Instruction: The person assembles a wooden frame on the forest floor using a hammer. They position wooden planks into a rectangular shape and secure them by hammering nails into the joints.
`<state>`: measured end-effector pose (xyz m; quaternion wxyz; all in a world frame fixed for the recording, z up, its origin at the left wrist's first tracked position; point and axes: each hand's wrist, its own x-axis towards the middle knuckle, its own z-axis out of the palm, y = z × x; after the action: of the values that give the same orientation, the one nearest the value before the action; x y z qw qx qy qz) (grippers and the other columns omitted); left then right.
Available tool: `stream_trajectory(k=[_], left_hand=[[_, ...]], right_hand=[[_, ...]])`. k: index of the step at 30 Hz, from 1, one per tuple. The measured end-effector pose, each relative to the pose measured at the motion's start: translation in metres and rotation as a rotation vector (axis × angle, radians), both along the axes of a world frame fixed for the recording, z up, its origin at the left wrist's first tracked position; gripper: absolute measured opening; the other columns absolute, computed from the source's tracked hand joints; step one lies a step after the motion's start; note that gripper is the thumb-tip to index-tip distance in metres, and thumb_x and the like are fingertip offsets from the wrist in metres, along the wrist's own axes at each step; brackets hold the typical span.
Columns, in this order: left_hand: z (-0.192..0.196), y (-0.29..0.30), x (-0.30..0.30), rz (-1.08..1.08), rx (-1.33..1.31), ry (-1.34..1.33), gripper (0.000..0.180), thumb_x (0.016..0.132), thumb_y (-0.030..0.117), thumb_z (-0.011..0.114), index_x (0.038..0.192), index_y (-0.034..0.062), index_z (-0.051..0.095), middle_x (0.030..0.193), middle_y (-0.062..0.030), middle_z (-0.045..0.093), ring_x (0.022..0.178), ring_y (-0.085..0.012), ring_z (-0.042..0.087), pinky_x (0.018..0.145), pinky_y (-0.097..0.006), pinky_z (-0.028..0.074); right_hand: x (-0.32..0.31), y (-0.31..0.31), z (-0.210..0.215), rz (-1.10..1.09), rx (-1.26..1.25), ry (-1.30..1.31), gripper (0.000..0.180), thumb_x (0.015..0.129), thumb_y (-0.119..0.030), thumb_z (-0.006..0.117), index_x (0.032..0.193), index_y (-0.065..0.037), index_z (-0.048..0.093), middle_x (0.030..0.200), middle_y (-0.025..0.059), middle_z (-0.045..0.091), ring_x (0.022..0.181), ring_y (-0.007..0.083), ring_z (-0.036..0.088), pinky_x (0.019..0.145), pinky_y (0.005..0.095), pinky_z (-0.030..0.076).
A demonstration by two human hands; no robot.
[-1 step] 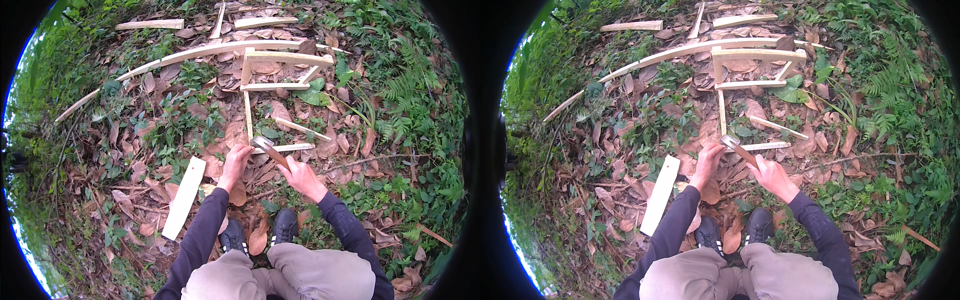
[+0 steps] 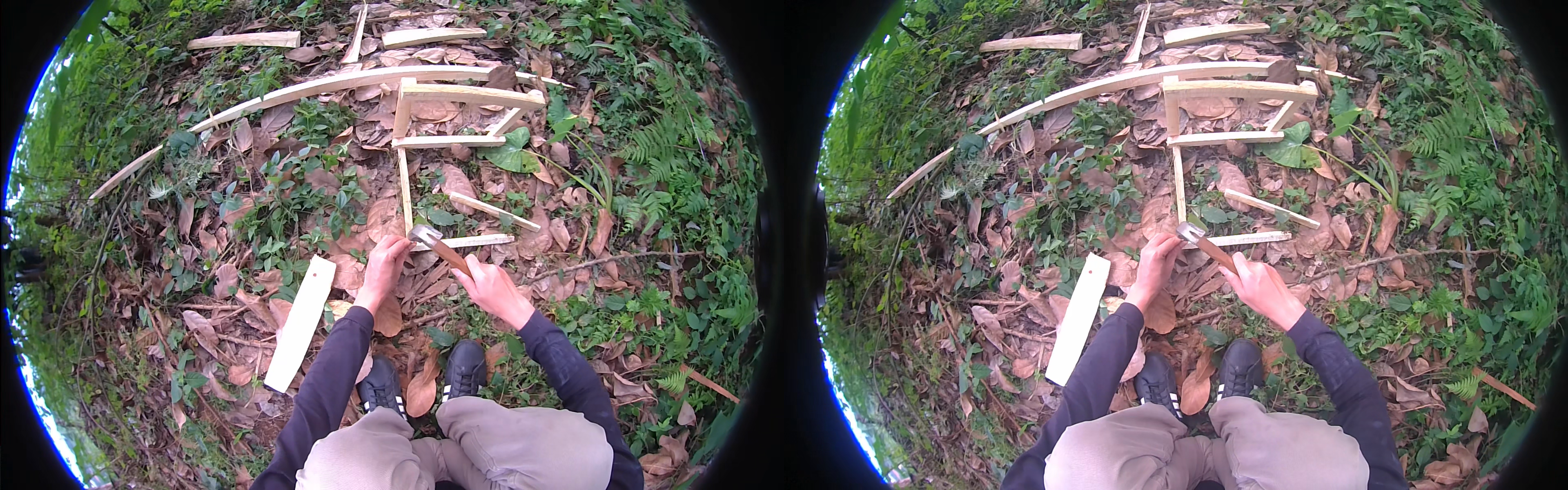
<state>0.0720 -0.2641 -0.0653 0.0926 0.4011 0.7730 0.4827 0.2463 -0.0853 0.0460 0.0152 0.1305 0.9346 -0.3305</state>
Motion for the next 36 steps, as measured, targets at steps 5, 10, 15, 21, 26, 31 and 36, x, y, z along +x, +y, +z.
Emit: stream_trajectory(k=[5, 10, 15, 21, 26, 31, 36], left_hand=[[0.0, 0.0, 0.001, 0.006, 0.005, -0.004, 0.012, 0.088, 0.002, 0.071, 0.099, 0.0019, 0.073, 0.097, -0.0123, 0.07, 0.088, -0.0316, 0.069, 0.076, -0.04, 0.056], [-0.002, 0.001, 0.002, 0.031, 0.01, -0.002, 0.013, 0.087, 0.001, 0.071, 0.1, 0.0022, 0.073, 0.096, -0.0121, 0.07, 0.088, -0.0317, 0.069, 0.076, -0.039, 0.056], [-0.003, 0.0, 0.003, 0.019, 0.035, 0.014, 0.016, 0.085, 0.0, 0.071, 0.101, 0.0022, 0.073, 0.096, -0.0122, 0.071, 0.088, -0.0314, 0.069, 0.076, -0.039, 0.056], [-0.007, -0.003, 0.002, 0.006, 0.014, -0.015, 0.016, 0.088, 0.003, 0.069, 0.104, 0.0033, 0.073, 0.098, -0.0111, 0.07, 0.089, -0.0315, 0.068, 0.078, -0.04, 0.055], [-0.005, 0.001, 0.002, 0.01, 0.026, -0.005, 0.017, 0.088, 0.003, 0.069, 0.105, 0.0035, 0.073, 0.096, -0.0109, 0.071, 0.088, -0.0316, 0.068, 0.078, -0.04, 0.055], [-0.009, -0.001, 0.003, 0.016, 0.024, 0.016, 0.016, 0.09, 0.005, 0.069, 0.105, 0.0041, 0.073, 0.095, -0.0108, 0.071, 0.088, -0.0317, 0.068, 0.078, -0.04, 0.055], [-0.013, -0.001, 0.002, 0.006, 0.027, 0.007, 0.017, 0.09, 0.004, 0.069, 0.106, 0.0046, 0.073, 0.097, -0.0114, 0.071, 0.089, -0.0318, 0.068, 0.078, -0.04, 0.055]], right_hand=[[0.001, -0.001, 0.001, -0.025, -0.012, -0.046, 0.028, 0.1, -0.022, 0.063, 0.1, 0.002, 0.049, 0.068, 0.026, 0.062, 0.064, 0.0455, 0.065, 0.053, 0.051, 0.05], [0.003, -0.001, -0.006, 0.007, 0.036, -0.027, 0.029, 0.1, -0.023, 0.063, 0.101, 0.002, 0.05, 0.069, 0.0262, 0.063, 0.065, 0.046, 0.065, 0.054, 0.0512, 0.05], [0.002, -0.003, 0.001, -0.03, 0.006, -0.021, 0.029, 0.101, -0.023, 0.063, 0.101, 0.003, 0.05, 0.07, 0.027, 0.063, 0.066, 0.0464, 0.065, 0.054, 0.0516, 0.05], [-0.002, 0.001, -0.007, 0.043, 0.029, -0.024, 0.027, 0.101, -0.021, 0.062, 0.099, 0.002, 0.048, 0.068, 0.0264, 0.062, 0.065, 0.0463, 0.065, 0.053, 0.0516, 0.05], [0.0, -0.002, 0.001, -0.018, -0.007, -0.004, 0.028, 0.101, -0.021, 0.062, 0.102, 0.003, 0.049, 0.07, 0.0272, 0.063, 0.066, 0.0464, 0.066, 0.053, 0.0521, 0.05], [0.005, -0.001, -0.009, 0.016, 0.005, -0.018, 0.028, 0.1, -0.021, 0.063, 0.104, 0.003, 0.049, 0.068, 0.0272, 0.063, 0.064, 0.0472, 0.065, 0.053, 0.0524, 0.049], [-0.001, 0.002, -0.016, -0.052, 0.052, 0.067, 0.029, 0.095, -0.022, 0.07, 0.095, 0.002, 0.055, 0.084, 0.0237, 0.065, 0.078, 0.0407, 0.066, 0.064, 0.0483, 0.052]])
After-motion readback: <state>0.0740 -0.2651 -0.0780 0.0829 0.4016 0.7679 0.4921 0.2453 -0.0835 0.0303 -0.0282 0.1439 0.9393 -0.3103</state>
